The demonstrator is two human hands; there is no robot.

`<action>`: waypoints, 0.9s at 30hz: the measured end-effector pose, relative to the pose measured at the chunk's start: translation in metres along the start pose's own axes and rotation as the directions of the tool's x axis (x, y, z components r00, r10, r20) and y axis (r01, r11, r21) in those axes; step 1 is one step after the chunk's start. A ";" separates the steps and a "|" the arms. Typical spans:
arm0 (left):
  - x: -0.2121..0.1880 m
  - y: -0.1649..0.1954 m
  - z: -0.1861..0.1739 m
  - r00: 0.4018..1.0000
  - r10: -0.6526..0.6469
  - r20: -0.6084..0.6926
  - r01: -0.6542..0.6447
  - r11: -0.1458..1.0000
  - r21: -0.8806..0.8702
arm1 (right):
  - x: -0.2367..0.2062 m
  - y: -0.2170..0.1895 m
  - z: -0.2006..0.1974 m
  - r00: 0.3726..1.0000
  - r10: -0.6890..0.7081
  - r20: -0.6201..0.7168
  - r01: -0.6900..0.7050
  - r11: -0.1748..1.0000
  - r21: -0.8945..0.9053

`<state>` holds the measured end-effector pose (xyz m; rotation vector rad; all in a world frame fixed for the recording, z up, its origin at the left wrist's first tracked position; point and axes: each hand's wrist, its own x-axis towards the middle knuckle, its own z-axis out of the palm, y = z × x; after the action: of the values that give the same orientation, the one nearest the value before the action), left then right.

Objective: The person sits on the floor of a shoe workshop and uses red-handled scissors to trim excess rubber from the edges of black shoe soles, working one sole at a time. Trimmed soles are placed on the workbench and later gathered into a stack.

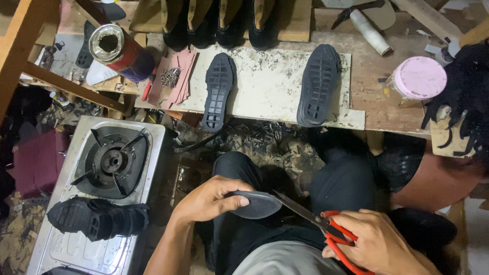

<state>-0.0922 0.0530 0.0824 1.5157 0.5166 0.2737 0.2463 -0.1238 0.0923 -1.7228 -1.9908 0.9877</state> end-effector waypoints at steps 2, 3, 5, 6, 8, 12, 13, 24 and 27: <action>0.001 0.001 0.001 1.000 0.000 0.011 0.000 1.000 -0.010 | 0.002 -0.007 -0.001 0.999 -0.022 -0.027 0.021 0.999 -0.029; 0.002 0.002 0.002 1.000 0.001 0.018 -0.001 1.000 -0.015 | 0.003 -0.009 -0.002 0.999 -0.033 -0.040 0.031 0.999 -0.045; 0.004 0.003 0.002 0.997 0.075 0.035 -0.076 0.997 0.031 | 0.006 -0.013 -0.003 0.999 -0.054 -0.004 0.054 0.998 -0.044; 0.004 0.004 0.002 0.993 0.111 0.044 -0.113 0.992 0.054 | 0.007 -0.014 -0.004 0.998 -0.066 0.014 0.067 0.997 -0.044; 0.005 0.005 0.001 0.996 0.074 0.054 -0.078 0.994 0.071 | 0.008 -0.016 -0.005 0.998 -0.042 0.042 0.045 0.997 -0.056; 0.003 0.009 0.000 0.997 0.057 0.059 -0.063 0.992 0.109 | 0.009 -0.019 -0.006 0.996 0.067 0.066 -0.067 0.998 -0.003; 0.003 0.010 0.001 0.996 0.067 0.060 -0.073 0.992 0.105 | 0.009 -0.020 -0.006 0.994 0.072 0.083 -0.072 0.997 -0.002; 0.003 0.021 0.000 0.994 0.075 0.081 -0.090 0.977 0.195 | 0.009 -0.020 -0.010 0.990 -0.001 0.143 -0.003 1.000 0.022; 0.004 0.024 0.000 0.994 0.020 0.104 -0.041 0.977 0.211 | 0.007 -0.019 -0.011 0.989 -0.126 0.081 0.125 0.992 0.025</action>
<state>-0.0854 0.0561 0.1057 1.7378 0.4532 0.1678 0.2384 -0.1139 0.1117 -1.5488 -2.1047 1.0464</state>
